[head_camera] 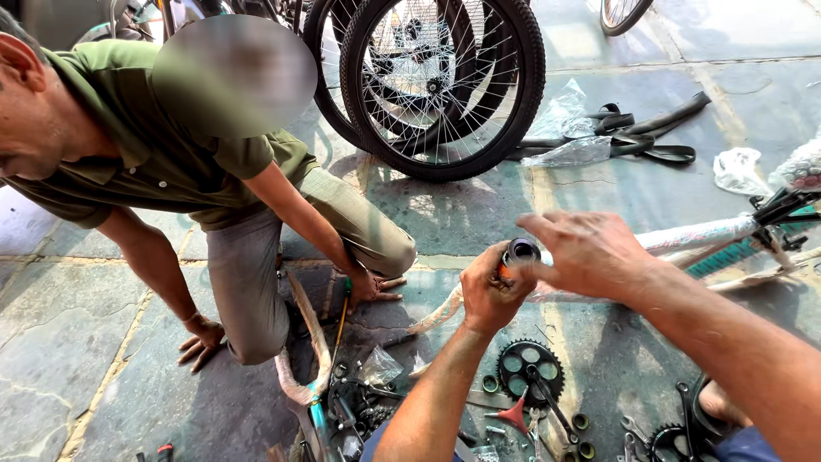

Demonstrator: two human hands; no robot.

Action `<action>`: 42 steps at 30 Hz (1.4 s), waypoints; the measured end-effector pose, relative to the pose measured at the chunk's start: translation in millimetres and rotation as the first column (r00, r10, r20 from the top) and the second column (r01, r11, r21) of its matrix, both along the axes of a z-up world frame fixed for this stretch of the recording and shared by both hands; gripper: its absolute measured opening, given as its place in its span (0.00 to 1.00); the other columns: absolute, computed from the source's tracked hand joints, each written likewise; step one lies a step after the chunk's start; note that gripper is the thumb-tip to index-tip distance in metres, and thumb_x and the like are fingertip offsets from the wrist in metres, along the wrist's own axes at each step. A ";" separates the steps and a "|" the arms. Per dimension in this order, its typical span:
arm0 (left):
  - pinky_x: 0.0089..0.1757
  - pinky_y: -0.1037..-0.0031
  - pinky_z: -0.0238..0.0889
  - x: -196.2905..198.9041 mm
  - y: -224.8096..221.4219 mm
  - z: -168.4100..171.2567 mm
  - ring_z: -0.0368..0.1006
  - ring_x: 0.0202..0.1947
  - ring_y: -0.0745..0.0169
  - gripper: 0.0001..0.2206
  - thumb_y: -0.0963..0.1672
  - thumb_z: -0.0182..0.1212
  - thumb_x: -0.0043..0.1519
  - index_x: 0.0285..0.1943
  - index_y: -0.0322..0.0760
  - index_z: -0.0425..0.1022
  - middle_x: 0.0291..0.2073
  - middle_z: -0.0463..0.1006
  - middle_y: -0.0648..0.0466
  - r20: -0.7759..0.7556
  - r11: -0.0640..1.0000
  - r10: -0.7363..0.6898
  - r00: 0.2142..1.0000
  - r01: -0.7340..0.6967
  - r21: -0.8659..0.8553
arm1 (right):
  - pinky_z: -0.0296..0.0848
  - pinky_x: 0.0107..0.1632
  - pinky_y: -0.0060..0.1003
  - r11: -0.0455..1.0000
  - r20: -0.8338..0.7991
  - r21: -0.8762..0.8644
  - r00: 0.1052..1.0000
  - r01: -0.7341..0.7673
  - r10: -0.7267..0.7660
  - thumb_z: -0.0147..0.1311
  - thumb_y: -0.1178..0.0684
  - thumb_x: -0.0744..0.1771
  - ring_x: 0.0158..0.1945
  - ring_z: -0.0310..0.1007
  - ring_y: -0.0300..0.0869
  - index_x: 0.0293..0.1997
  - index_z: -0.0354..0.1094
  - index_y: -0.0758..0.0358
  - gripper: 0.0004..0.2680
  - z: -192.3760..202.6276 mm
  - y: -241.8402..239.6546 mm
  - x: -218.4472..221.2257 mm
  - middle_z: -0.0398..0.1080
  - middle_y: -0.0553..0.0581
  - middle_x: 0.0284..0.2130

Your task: The person cleans a bicycle fork and headset area with a cloth, applies grease to bearing surfaces, and begins assembling the front steering components while another person assists.

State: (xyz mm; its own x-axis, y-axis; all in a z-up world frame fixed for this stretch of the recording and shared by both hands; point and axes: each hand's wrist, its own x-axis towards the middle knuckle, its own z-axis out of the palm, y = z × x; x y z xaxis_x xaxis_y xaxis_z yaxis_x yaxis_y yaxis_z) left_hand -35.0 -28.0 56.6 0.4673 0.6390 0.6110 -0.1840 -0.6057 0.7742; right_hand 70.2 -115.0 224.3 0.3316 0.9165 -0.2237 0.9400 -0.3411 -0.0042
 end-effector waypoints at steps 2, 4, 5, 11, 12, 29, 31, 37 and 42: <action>0.43 0.64 0.74 0.8 0.8 -4.7 0.82 0.41 0.47 0.23 0.52 0.73 0.55 0.52 0.35 0.76 0.40 0.82 0.45 -0.005 1.000 0.005 1.000 -0.005 0.006 | 0.71 0.59 0.48 0.994 -0.025 0.068 0.996 -0.089 0.091 0.58 0.29 0.62 0.61 0.70 0.50 0.69 0.60 0.47 0.30 -6.1 0.6 2.9 0.68 0.57 0.57; 0.43 0.64 0.73 2.9 2.5 -8.4 0.81 0.41 0.46 0.22 0.51 0.72 0.56 0.53 0.35 0.77 0.39 0.82 0.45 -0.053 1.000 0.027 0.998 -0.027 -0.009 | 0.69 0.59 0.50 0.982 -0.043 0.125 0.988 -0.145 0.151 0.54 0.32 0.64 0.62 0.68 0.50 0.65 0.64 0.49 0.24 -12.7 4.4 5.9 0.69 0.55 0.55; 0.43 0.64 0.74 2.4 2.4 -10.0 0.81 0.41 0.46 0.22 0.52 0.72 0.56 0.53 0.35 0.76 0.40 0.82 0.44 -0.038 1.000 0.019 0.999 -0.019 0.003 | 0.70 0.61 0.49 0.998 -0.005 0.003 0.998 -0.056 0.056 0.51 0.29 0.65 0.61 0.70 0.47 0.62 0.66 0.50 0.24 -16.3 5.7 5.4 0.71 0.55 0.54; 0.44 0.63 0.74 4.7 2.4 -17.7 0.82 0.42 0.46 0.23 0.52 0.73 0.56 0.52 0.36 0.75 0.40 0.82 0.45 -0.069 1.000 0.028 0.997 -0.028 0.009 | 0.70 0.54 0.49 0.950 -0.008 0.177 0.965 -0.256 0.262 0.48 0.23 0.63 0.55 0.75 0.50 0.61 0.69 0.52 0.28 -35.3 5.4 17.1 0.76 0.56 0.48; 0.45 0.63 0.74 4.8 3.1 -16.9 0.81 0.43 0.45 0.22 0.51 0.72 0.57 0.53 0.36 0.76 0.41 0.82 0.45 -0.035 0.998 0.041 0.999 -0.040 0.038 | 0.71 0.57 0.48 0.993 0.017 0.033 0.994 -0.112 0.111 0.45 0.23 0.64 0.55 0.76 0.48 0.54 0.69 0.54 0.26 -35.9 11.6 11.6 0.76 0.56 0.46; 0.47 0.68 0.74 11.1 -0.9 -34.6 0.81 0.46 0.51 0.20 0.51 0.73 0.60 0.56 0.40 0.77 0.45 0.82 0.48 0.011 0.999 0.047 0.999 -0.047 0.007 | 0.75 0.53 0.45 0.993 0.126 0.064 0.988 -0.096 0.087 0.49 0.25 0.64 0.54 0.78 0.49 0.60 0.71 0.47 0.25 -65.9 13.0 38.0 0.79 0.53 0.50; 0.47 0.70 0.75 9.9 -1.3 -32.9 0.81 0.44 0.52 0.21 0.52 0.72 0.59 0.56 0.40 0.77 0.44 0.82 0.49 0.006 0.997 0.074 0.997 -0.074 0.027 | 0.78 0.55 0.40 0.972 0.285 -0.166 0.952 0.166 -0.114 0.42 0.24 0.70 0.49 0.83 0.46 0.53 0.72 0.55 0.24 -79.1 14.8 32.3 0.83 0.59 0.44; 0.46 0.70 0.75 14.8 -1.7 -44.7 0.82 0.44 0.54 0.24 0.54 0.72 0.59 0.57 0.39 0.76 0.44 0.82 0.50 -0.051 0.990 0.122 0.991 -0.118 0.075 | 0.81 0.53 0.40 0.997 0.026 -0.060 0.999 -0.043 0.045 0.45 0.24 0.63 0.40 0.82 0.40 0.56 0.72 0.53 0.27 -106.0 23.6 66.4 0.78 0.53 0.40; 0.48 0.71 0.75 15.2 3.1 -46.7 0.82 0.45 0.55 0.25 0.54 0.71 0.58 0.58 0.39 0.75 0.46 0.82 0.51 -0.040 0.987 0.099 0.994 -0.093 0.129 | 0.78 0.42 0.42 0.917 0.264 0.203 0.921 -0.344 0.287 0.41 0.22 0.65 0.32 0.79 0.41 0.59 0.73 0.59 0.31 -120.1 19.3 80.2 0.77 0.54 0.29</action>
State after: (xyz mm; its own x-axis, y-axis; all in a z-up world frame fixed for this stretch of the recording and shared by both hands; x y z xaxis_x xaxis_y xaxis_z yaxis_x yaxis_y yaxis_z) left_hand -19.8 -24.9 9.9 0.4370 0.6008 0.6693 -0.0865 -0.7126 0.6962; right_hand 150.4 -95.6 104.2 0.0312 0.9975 0.0631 0.9838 -0.0418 0.1746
